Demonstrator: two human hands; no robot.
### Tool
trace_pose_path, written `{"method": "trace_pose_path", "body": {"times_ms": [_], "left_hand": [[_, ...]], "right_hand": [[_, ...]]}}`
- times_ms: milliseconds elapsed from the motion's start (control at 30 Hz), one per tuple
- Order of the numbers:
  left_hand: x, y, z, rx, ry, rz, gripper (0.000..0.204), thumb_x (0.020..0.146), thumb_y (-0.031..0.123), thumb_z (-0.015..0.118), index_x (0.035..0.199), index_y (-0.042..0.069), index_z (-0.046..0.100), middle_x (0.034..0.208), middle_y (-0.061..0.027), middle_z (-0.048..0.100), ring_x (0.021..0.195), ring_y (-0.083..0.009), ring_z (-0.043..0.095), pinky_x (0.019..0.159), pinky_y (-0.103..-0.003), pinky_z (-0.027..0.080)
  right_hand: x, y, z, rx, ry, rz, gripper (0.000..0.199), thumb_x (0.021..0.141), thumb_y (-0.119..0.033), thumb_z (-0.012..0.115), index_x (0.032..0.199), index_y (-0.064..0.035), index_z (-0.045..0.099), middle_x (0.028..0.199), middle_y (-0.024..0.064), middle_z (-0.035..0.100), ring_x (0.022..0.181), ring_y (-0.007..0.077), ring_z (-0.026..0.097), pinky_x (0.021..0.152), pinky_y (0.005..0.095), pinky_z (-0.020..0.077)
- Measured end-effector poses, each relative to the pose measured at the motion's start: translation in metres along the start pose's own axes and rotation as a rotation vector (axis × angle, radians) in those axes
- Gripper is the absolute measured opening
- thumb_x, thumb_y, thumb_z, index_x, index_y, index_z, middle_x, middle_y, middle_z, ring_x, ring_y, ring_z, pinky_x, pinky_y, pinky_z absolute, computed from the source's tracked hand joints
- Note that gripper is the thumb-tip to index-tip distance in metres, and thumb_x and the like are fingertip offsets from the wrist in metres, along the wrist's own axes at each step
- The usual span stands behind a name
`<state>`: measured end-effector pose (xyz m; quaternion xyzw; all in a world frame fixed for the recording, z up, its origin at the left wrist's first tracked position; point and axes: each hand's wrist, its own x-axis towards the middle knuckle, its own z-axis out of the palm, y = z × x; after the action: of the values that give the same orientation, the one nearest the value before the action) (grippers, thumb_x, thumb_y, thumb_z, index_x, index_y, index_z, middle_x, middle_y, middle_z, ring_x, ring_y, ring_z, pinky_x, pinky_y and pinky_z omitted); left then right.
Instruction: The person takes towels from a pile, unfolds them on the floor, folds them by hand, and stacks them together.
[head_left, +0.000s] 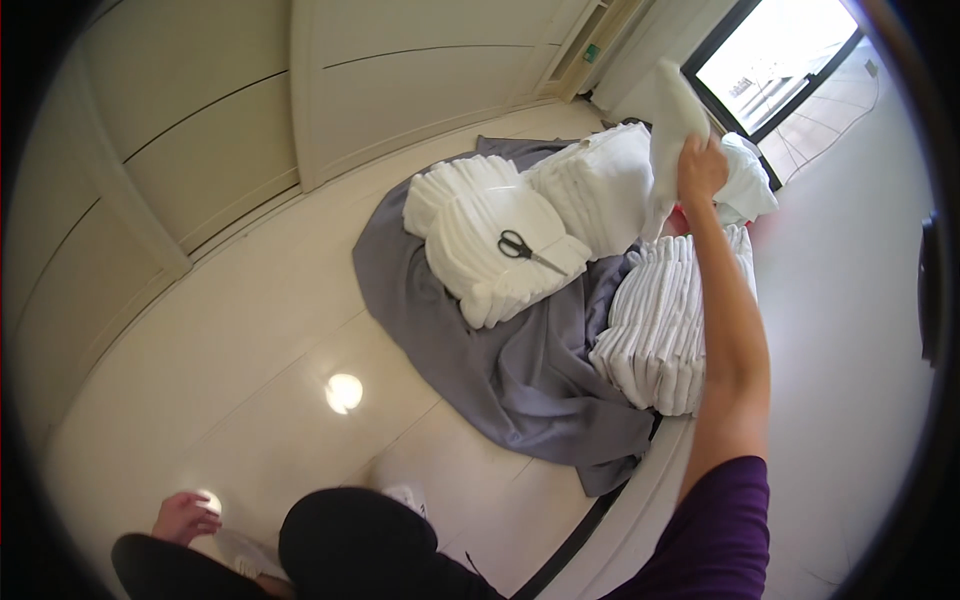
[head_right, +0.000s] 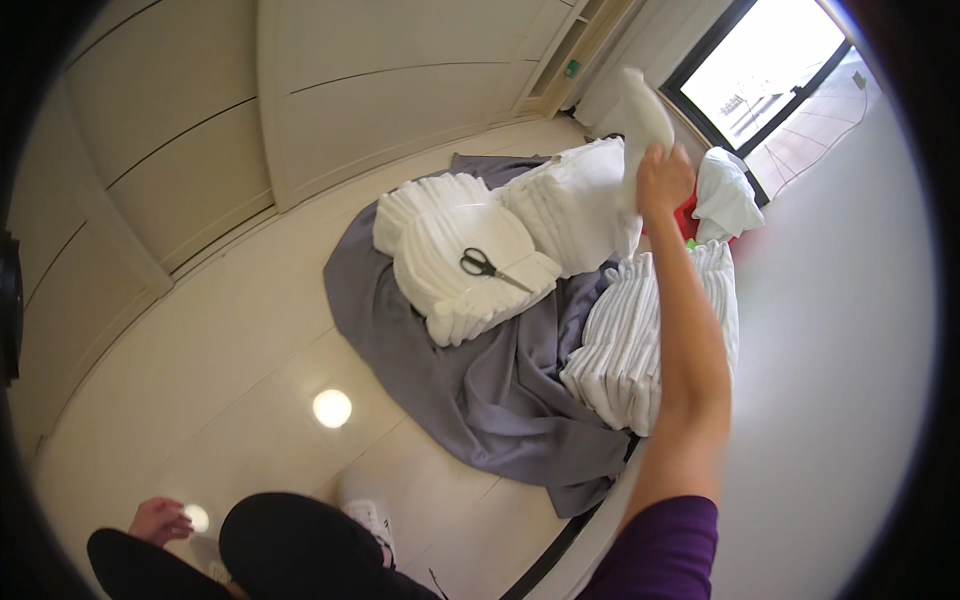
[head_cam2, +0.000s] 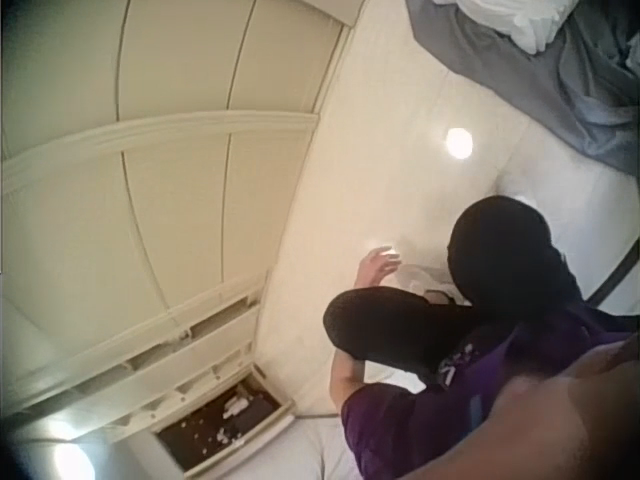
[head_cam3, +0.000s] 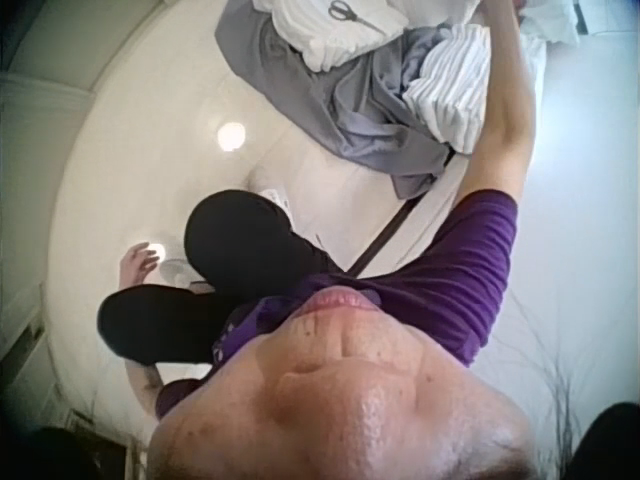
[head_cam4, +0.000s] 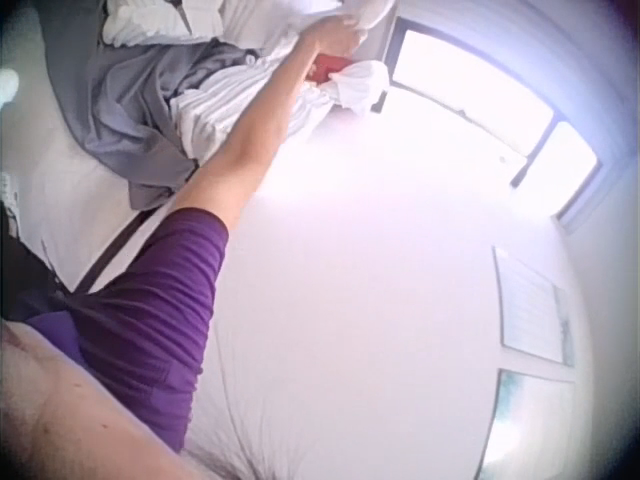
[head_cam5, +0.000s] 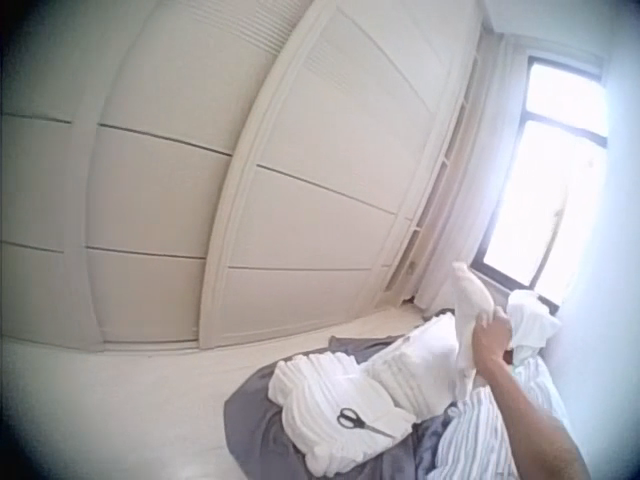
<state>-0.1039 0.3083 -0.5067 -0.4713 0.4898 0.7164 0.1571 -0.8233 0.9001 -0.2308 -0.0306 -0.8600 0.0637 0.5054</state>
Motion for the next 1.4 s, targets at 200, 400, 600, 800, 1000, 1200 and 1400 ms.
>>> {"method": "trace_pose_path", "body": {"times_ms": [200, 400, 600, 800, 1000, 1200, 1400], "left_hand": [[-0.001, 0.006, 0.017, 0.014, -0.008, 0.257, 0.031, 0.093, 0.014, 0.071, 0.117, -0.003, 0.061, 0.098, -0.0160, 0.068, 0.088, -0.0268, 0.069, 0.075, -0.042, 0.059], [0.014, 0.017, -0.018, -0.473, -0.073, 0.354, 0.062, 0.099, 0.057, 0.053, 0.142, 0.012, 0.048, 0.137, -0.0112, 0.053, 0.127, -0.0246, 0.050, 0.104, -0.044, 0.045], [-0.032, -0.029, -0.043, -0.898, 0.029, 0.534, 0.075, 0.098, 0.066, 0.043, 0.146, 0.009, 0.045, 0.142, -0.0152, 0.052, 0.130, -0.0301, 0.050, 0.108, -0.046, 0.043], [-0.008, -0.054, -0.019, -1.148, -0.126, 0.574, 0.083, 0.097, 0.071, 0.038, 0.147, 0.005, 0.046, 0.145, -0.0184, 0.052, 0.131, -0.0355, 0.052, 0.109, -0.050, 0.043], [0.028, -0.045, 0.025, -1.046, -0.223, 0.461, 0.077, 0.100, 0.064, 0.042, 0.150, 0.006, 0.039, 0.147, -0.0134, 0.050, 0.133, -0.0279, 0.050, 0.109, -0.046, 0.044], [0.048, -0.033, 0.053, -0.576, 0.095, 0.562, 0.046, 0.093, 0.023, 0.066, 0.129, -0.004, 0.054, 0.111, -0.0122, 0.067, 0.097, -0.0226, 0.067, 0.081, -0.039, 0.057], [0.034, -0.076, -0.092, -0.598, 0.339, 0.454, 0.003, 0.068, 0.007, 0.064, 0.068, 0.005, 0.061, 0.073, -0.0032, 0.060, 0.063, -0.0133, 0.056, 0.058, -0.031, 0.049]], "right_hand": [[-0.076, -0.176, -0.252, 1.065, -0.139, -0.261, 0.034, 0.097, -0.027, 0.054, 0.107, 0.0003, 0.071, 0.086, 0.0094, 0.072, 0.075, 0.0193, 0.069, 0.069, 0.0328, 0.0527], [-0.160, -0.260, -0.326, 1.298, -0.861, -0.111, 0.029, 0.100, -0.023, 0.054, 0.110, -0.0004, 0.069, 0.094, 0.0045, 0.070, 0.082, 0.0100, 0.064, 0.072, 0.0257, 0.0503], [-0.376, -0.300, -0.203, 1.495, -1.678, 0.298, 0.029, 0.098, -0.017, 0.052, 0.117, 0.0006, 0.066, 0.105, 0.0069, 0.071, 0.089, 0.0129, 0.066, 0.079, 0.0271, 0.0529], [-0.509, -0.320, -0.184, 1.025, -1.448, -0.547, 0.034, 0.095, -0.014, 0.064, 0.127, -0.0041, 0.060, 0.101, 0.0080, 0.069, 0.093, 0.0174, 0.064, 0.085, 0.0316, 0.0527], [-0.533, -0.401, -0.264, 1.082, -2.414, -0.577, 0.080, 0.094, -0.044, 0.068, 0.155, -0.0084, 0.029, 0.135, 0.0155, 0.055, 0.121, 0.0286, 0.057, 0.100, 0.0435, 0.0485], [-0.543, -0.429, -0.268, 0.771, -2.188, -0.799, 0.092, 0.087, -0.039, 0.075, 0.153, 0.0010, 0.025, 0.126, 0.0244, 0.058, 0.113, 0.0308, 0.059, 0.096, 0.0406, 0.0498], [-0.468, -0.382, -0.201, 0.763, -1.808, -0.123, 0.040, 0.088, -0.017, 0.066, 0.119, 0.0052, 0.056, 0.088, 0.0069, 0.063, 0.075, 0.0120, 0.059, 0.057, 0.0318, 0.0493]]}}
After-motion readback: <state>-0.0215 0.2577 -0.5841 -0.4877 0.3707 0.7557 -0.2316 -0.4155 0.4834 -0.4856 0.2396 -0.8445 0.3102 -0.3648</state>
